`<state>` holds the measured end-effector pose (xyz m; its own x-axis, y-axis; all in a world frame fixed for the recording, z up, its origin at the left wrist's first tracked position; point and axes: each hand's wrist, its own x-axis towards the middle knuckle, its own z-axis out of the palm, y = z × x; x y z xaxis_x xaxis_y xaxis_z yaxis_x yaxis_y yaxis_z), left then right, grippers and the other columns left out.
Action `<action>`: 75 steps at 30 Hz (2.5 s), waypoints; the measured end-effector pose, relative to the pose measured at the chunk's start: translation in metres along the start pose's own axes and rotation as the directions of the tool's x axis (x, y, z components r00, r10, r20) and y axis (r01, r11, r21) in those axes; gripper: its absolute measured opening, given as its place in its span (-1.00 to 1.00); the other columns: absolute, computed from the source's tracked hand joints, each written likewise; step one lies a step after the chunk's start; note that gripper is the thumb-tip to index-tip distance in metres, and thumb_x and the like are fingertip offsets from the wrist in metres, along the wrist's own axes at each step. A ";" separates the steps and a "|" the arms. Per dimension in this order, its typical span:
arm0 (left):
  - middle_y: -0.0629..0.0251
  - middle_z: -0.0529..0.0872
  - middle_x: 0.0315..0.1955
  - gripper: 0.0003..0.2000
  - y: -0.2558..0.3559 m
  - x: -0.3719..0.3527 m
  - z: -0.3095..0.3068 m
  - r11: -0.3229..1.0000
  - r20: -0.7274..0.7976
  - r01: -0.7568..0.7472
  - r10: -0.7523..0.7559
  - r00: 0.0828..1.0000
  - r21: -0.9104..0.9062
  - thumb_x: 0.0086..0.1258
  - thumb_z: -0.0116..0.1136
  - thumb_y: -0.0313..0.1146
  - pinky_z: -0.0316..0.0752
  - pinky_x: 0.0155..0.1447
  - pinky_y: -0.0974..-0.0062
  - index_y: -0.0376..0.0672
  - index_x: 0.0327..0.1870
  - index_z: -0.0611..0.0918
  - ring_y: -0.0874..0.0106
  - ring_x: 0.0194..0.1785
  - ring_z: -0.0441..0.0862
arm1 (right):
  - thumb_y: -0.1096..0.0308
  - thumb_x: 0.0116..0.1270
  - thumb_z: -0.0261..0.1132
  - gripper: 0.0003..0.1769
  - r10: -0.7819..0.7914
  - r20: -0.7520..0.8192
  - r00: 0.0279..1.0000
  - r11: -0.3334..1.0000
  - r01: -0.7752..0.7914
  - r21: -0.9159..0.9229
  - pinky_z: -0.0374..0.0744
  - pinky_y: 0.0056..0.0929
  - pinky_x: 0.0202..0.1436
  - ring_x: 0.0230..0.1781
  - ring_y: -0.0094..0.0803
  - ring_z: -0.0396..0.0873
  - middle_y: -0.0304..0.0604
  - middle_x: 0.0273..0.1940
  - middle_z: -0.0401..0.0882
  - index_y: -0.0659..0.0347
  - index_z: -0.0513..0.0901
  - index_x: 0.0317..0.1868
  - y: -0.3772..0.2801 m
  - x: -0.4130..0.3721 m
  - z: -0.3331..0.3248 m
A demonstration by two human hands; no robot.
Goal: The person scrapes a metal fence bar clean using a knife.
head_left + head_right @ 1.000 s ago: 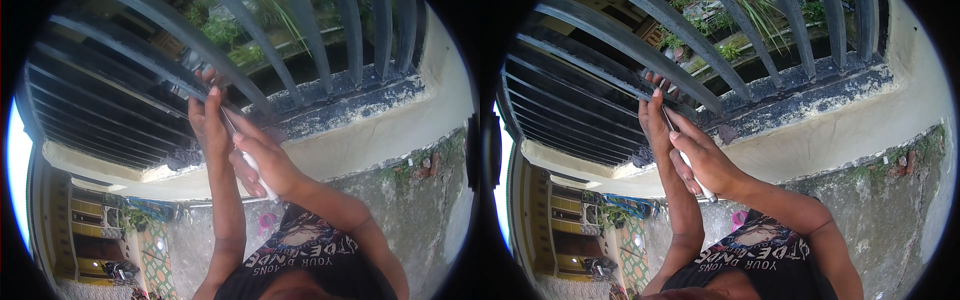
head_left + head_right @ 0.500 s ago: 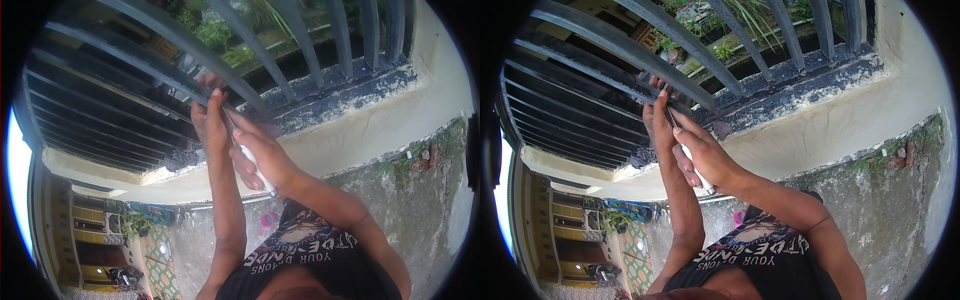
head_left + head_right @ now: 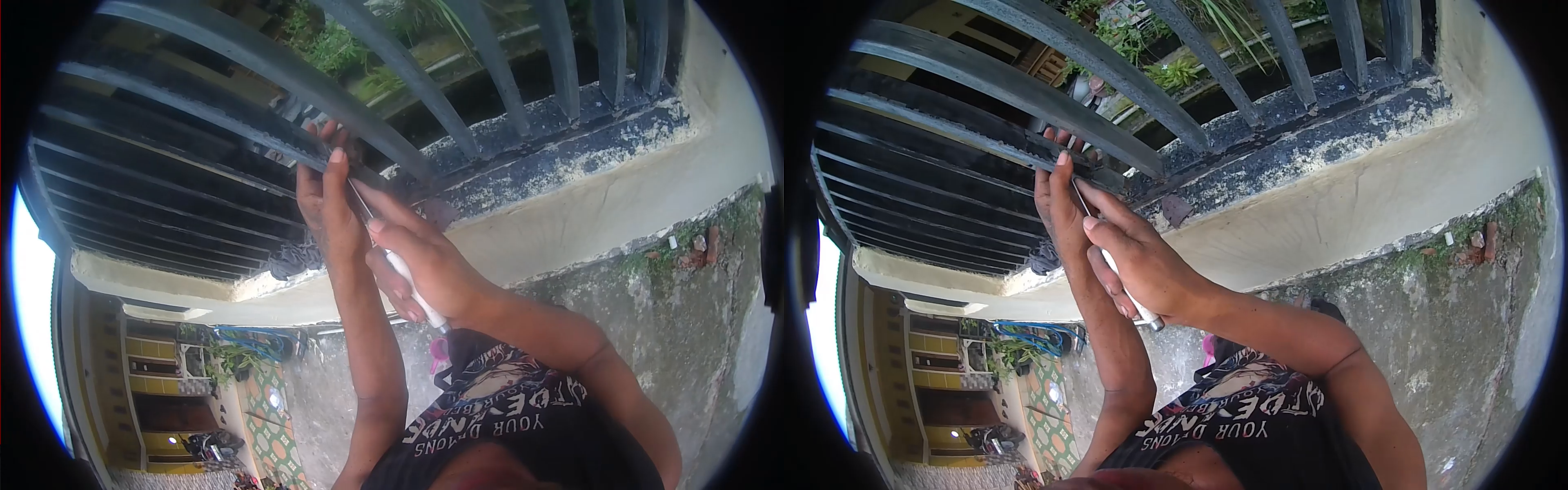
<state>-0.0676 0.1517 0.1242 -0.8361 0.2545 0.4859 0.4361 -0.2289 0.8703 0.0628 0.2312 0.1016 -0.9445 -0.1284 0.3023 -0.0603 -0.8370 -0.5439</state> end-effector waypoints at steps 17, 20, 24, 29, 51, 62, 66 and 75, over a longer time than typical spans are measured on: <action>0.01 0.58 0.33 -0.40 0.005 -0.001 0.001 0.995 0.012 -0.028 0.027 1.000 0.100 0.53 0.17 -0.37 0.40 0.50 0.30 -0.38 0.52 0.31 0.21 0.42 0.54 | 0.19 0.72 -0.14 -0.36 -0.012 -0.030 0.999 1.000 0.013 0.025 0.36 -0.56 -0.70 -0.76 -0.60 0.19 -0.30 -0.59 0.30 0.13 0.00 0.69 0.001 0.000 -0.002; 0.01 0.57 0.33 -0.43 0.022 0.014 0.000 0.983 0.031 -0.123 0.120 0.992 0.139 0.54 0.14 -0.33 0.43 0.49 0.30 -0.37 0.50 0.35 0.20 0.41 0.54 | 0.13 0.68 -0.11 -0.32 -0.048 -0.001 0.999 0.993 0.048 -0.112 0.34 -0.55 -0.68 -0.76 -0.57 0.22 -0.28 -0.60 0.30 0.11 0.02 0.69 -0.011 0.007 0.016; 0.03 0.58 0.33 -0.41 0.001 -0.004 -0.002 0.991 0.003 -0.040 0.040 0.999 0.125 0.53 0.15 -0.39 0.42 0.50 0.29 -0.38 0.52 0.33 0.22 0.43 0.53 | 0.15 0.70 -0.12 -0.34 -0.055 -0.040 0.998 0.994 0.051 -0.095 0.38 -0.54 -0.68 -0.76 -0.58 0.22 -0.31 -0.60 0.30 0.15 0.01 0.69 0.012 -0.002 -0.001; 0.01 0.56 0.33 -0.39 -0.016 -0.019 0.000 0.996 0.006 0.033 -0.033 0.999 0.079 0.52 0.17 -0.41 0.40 0.53 0.22 -0.39 0.54 0.30 0.21 0.42 0.52 | 0.18 0.72 -0.12 -0.35 0.026 -0.071 0.997 0.998 -0.031 -0.060 0.39 -0.53 -0.65 -0.78 -0.60 0.20 -0.31 -0.61 0.29 0.15 0.00 0.69 0.010 -0.010 -0.017; 0.00 0.56 0.35 -0.38 -0.010 -0.011 -0.005 0.987 0.012 0.044 -0.046 0.999 0.156 0.50 0.24 -0.38 0.34 0.53 0.25 -0.38 0.53 0.35 0.21 0.48 0.48 | 0.19 0.72 -0.16 -0.36 0.047 -0.089 0.995 0.997 -0.052 -0.059 0.38 -0.54 -0.70 -0.79 -0.58 0.20 -0.32 -0.61 0.29 0.19 -0.02 0.69 0.007 -0.005 -0.019; 0.01 0.55 0.37 -0.36 -0.006 -0.015 -0.005 0.989 -0.005 0.065 -0.065 0.998 0.131 0.50 0.21 -0.45 0.30 0.57 0.24 -0.34 0.57 0.30 0.20 0.51 0.44 | 0.15 0.74 -0.14 -0.33 0.068 -0.051 0.996 0.992 -0.073 -0.103 0.40 -0.53 -0.68 -0.79 -0.57 0.24 -0.31 -0.63 0.31 0.16 -0.07 0.70 0.009 -0.007 -0.015; 0.02 0.55 0.37 -0.36 -0.021 -0.019 -0.006 0.983 0.025 0.028 -0.033 0.999 0.182 0.50 0.21 -0.45 0.31 0.56 0.26 -0.37 0.56 0.30 0.19 0.51 0.44 | 0.16 0.74 -0.13 -0.33 0.062 -0.106 0.992 0.994 -0.071 -0.086 0.40 -0.54 -0.68 -0.79 -0.58 0.24 -0.31 -0.62 0.31 0.15 -0.07 0.70 0.017 -0.009 -0.024; 0.01 0.52 0.40 -0.35 -0.023 -0.019 -0.006 0.991 0.023 -0.024 0.021 1.000 0.135 0.50 0.21 -0.45 0.29 0.57 0.24 -0.36 0.57 0.26 0.18 0.51 0.44 | 0.13 0.74 -0.15 -0.33 0.075 -0.072 0.995 0.994 -0.081 -0.072 0.40 -0.56 -0.67 -0.78 -0.60 0.21 -0.32 -0.60 0.31 0.13 -0.06 0.71 0.012 -0.011 -0.026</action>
<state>-0.0634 0.1468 0.0945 -0.8189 0.2712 0.5059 0.4970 -0.1057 0.8613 0.0644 0.2363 0.0710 -0.9672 -0.1524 0.2031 -0.0071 -0.7834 -0.6215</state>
